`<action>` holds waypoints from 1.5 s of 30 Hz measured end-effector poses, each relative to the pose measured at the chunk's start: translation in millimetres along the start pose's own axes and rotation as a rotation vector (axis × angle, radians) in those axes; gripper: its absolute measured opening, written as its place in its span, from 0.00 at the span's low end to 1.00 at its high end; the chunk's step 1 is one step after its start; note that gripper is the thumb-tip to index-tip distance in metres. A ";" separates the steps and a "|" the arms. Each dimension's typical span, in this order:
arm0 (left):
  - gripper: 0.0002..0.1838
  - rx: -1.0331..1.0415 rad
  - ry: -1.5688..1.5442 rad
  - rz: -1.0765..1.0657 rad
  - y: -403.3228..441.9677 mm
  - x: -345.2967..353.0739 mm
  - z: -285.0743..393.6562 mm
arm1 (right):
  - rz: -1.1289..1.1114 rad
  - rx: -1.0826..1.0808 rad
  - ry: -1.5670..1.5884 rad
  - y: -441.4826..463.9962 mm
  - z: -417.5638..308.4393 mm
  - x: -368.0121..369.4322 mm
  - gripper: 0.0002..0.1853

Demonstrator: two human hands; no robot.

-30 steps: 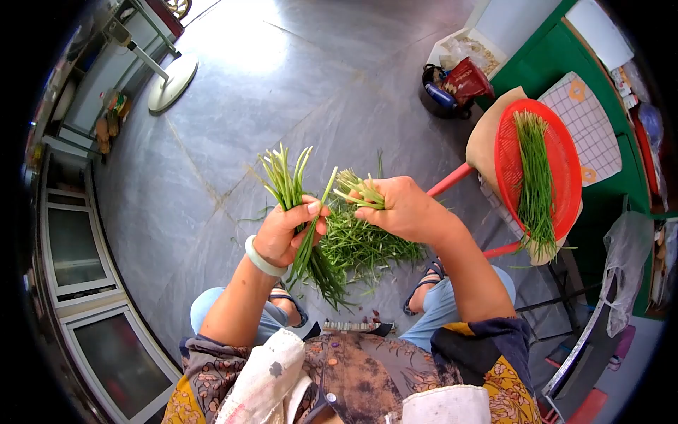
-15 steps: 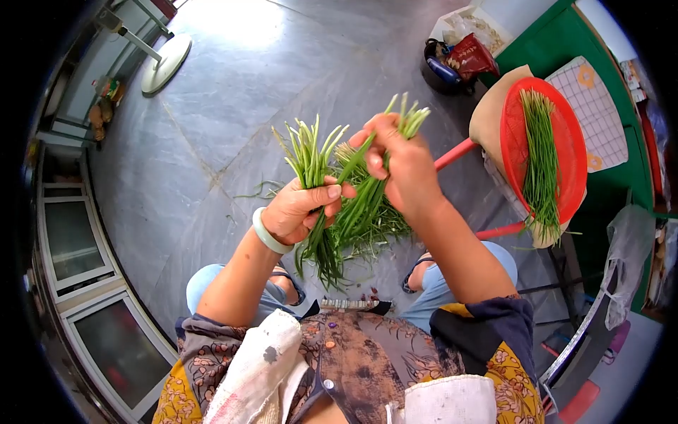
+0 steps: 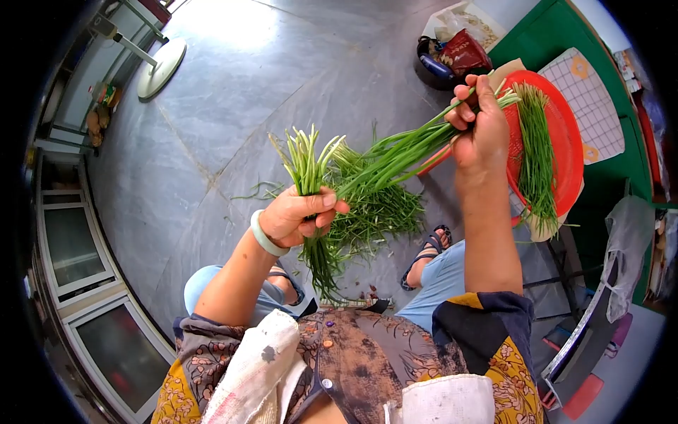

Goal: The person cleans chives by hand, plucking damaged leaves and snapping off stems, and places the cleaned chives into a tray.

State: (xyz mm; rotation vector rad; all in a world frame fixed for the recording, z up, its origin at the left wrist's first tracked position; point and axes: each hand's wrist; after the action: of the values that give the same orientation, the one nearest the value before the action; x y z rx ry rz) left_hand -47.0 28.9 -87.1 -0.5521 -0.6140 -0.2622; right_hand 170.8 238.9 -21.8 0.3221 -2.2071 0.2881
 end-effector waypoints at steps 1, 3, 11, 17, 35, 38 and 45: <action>0.13 -0.008 0.000 -0.001 0.2 -0.8 -0.3 | -0.023 -0.006 0.011 0.5 -2.2 -0.2 0.09; 0.13 -0.011 0.011 0.006 -0.2 -0.8 0.3 | 0.012 -0.042 -0.003 0.9 -5.5 0.4 0.09; 0.13 0.031 0.036 0.056 -5.1 3.3 5.0 | -0.063 -0.026 0.098 3.7 -14.6 -1.8 0.09; 0.16 -0.017 0.013 0.125 -7.6 6.3 6.7 | -0.098 -0.019 0.105 2.0 -12.8 1.7 0.09; 0.19 0.010 0.073 0.045 -7.8 -0.2 2.7 | -0.245 0.002 0.187 0.5 -16.8 4.1 0.12; 0.19 0.022 0.088 0.041 -8.4 1.5 4.2 | -0.235 -0.002 0.190 0.3 -16.4 5.2 0.12; 0.18 0.029 0.136 0.050 -9.4 6.4 7.8 | -0.179 -0.025 0.131 -0.4 -12.3 5.8 0.11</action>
State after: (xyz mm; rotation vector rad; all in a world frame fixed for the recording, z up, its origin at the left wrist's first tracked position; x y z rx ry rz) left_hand -49.3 25.0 -74.0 -0.5168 -0.4707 -0.2411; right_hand 176.6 241.7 -9.8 0.4703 -2.0364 0.1781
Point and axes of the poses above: each hand's wrist, its own y-axis towards the middle knuckle, its own x-axis out of the palm, z = x × y, and after that the axes turned 12 degrees about y, right-handed
